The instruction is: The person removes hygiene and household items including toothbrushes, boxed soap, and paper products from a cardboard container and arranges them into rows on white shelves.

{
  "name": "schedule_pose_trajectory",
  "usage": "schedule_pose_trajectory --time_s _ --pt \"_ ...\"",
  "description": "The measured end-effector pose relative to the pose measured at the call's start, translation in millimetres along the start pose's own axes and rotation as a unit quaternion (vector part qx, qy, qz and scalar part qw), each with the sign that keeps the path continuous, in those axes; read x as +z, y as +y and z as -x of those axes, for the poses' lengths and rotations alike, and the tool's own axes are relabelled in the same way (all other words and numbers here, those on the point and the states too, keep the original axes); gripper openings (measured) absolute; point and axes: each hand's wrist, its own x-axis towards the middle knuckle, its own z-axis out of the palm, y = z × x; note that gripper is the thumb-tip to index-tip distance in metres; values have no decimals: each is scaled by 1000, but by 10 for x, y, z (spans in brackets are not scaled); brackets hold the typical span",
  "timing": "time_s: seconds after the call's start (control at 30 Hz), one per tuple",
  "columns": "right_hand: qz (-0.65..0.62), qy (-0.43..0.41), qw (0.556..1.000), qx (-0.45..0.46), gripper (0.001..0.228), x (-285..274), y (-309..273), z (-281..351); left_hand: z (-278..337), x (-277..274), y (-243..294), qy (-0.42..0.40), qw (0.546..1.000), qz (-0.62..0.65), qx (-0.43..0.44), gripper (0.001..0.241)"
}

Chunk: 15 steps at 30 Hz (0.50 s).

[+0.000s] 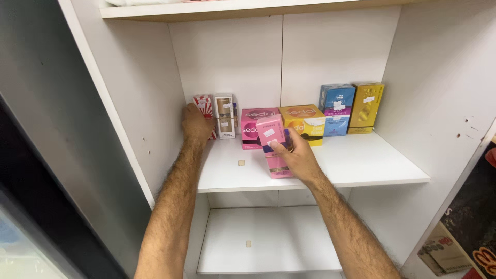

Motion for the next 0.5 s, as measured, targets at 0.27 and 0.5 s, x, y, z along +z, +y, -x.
schedule_pose_trajectory --time_s 0.27,0.5 --pt "-79 38 996 -28 32 51 229 -70 -1 285 -118 292 890 -341 77 33" --pt "-17 38 999 -14 46 -2 336 -112 1330 -639 810 144 968 -17 205 57"
